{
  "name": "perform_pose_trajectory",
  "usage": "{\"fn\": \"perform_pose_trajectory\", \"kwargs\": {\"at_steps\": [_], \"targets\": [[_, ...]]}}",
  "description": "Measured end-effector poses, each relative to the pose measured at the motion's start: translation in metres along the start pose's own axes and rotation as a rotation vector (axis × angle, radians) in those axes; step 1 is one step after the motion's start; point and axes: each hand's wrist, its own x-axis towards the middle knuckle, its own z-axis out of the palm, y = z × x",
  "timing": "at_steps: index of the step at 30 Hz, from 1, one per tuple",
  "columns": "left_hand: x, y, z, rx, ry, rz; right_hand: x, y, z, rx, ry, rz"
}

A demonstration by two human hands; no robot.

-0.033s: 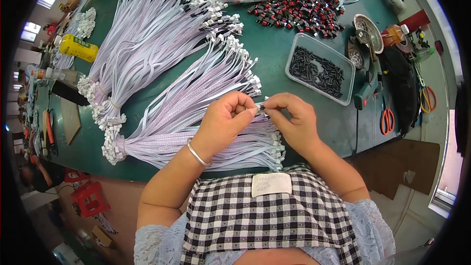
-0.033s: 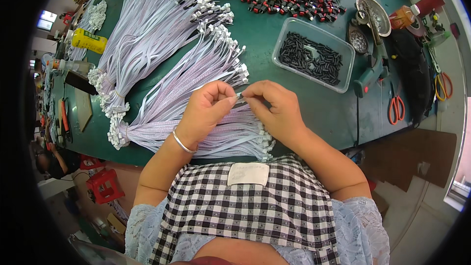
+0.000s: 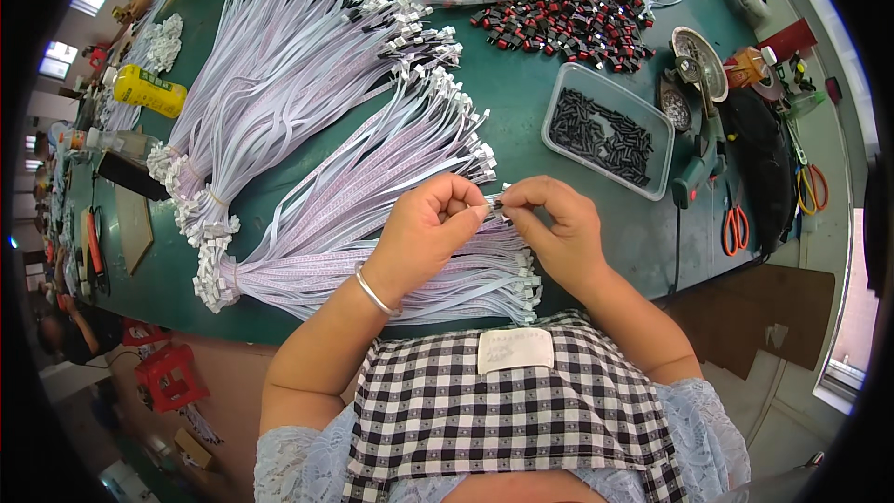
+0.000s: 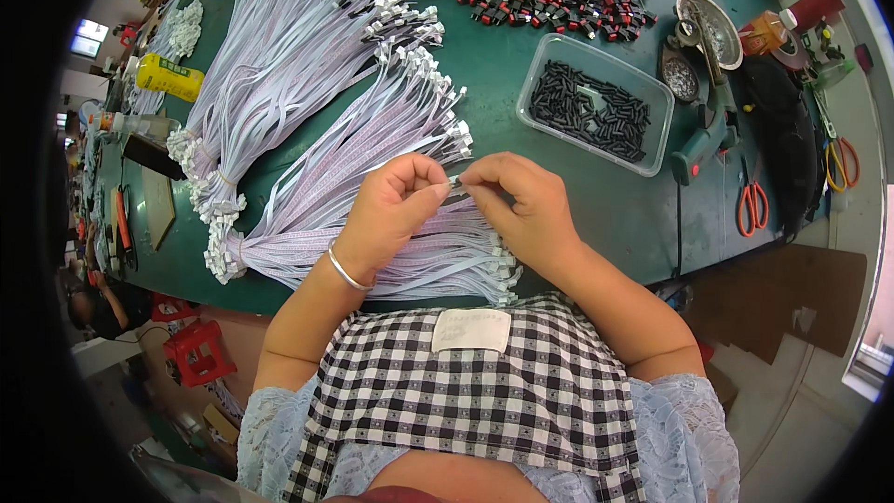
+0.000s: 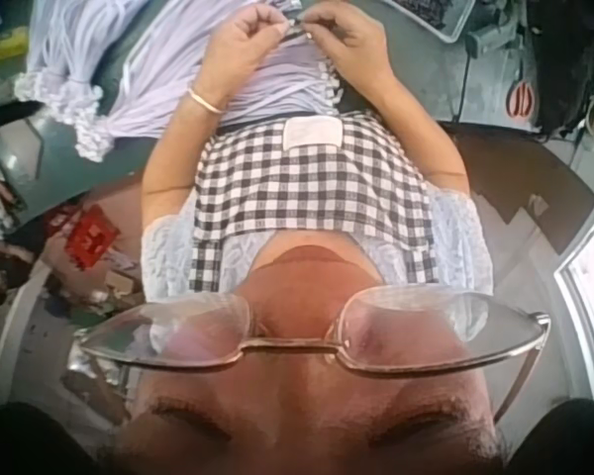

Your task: The person sits at a green workbench and repeatedly picks up small black plastic clips from a container. They insert each clip into the end of a white cable, securing it in place. The person works through a large bundle of cables, handling them one at a time.

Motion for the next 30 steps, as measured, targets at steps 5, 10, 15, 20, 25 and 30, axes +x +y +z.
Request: {"fn": "perform_pose_trajectory", "kwargs": {"at_steps": [5, 10, 15, 20, 25, 30], "targets": [[0.0, 0.0, -0.001, -0.01, -0.006, -0.004, 0.0, 0.002, -0.001, 0.027, -0.008, -0.019], [0.0, -0.001, -0.002, 0.045, -0.002, 0.015, 0.0, 0.001, 0.0, 0.03, -0.026, 0.048], [-0.004, 0.005, -0.001, 0.204, -0.006, 0.033, 0.003, 0.0, -0.002, 0.064, -0.08, 0.058], [-0.013, 0.008, -0.016, 0.293, -0.138, 0.064, 0.008, 0.004, -0.005, 0.129, -0.164, 0.064], [-0.017, 0.009, -0.016, 0.223, -0.08, 0.13, 0.021, 0.002, -0.008, 0.084, -0.316, -0.081], [-0.018, 0.011, -0.017, 0.688, -0.054, 0.426, 0.02, 0.009, -0.008, 0.237, -0.238, 0.059]]}}
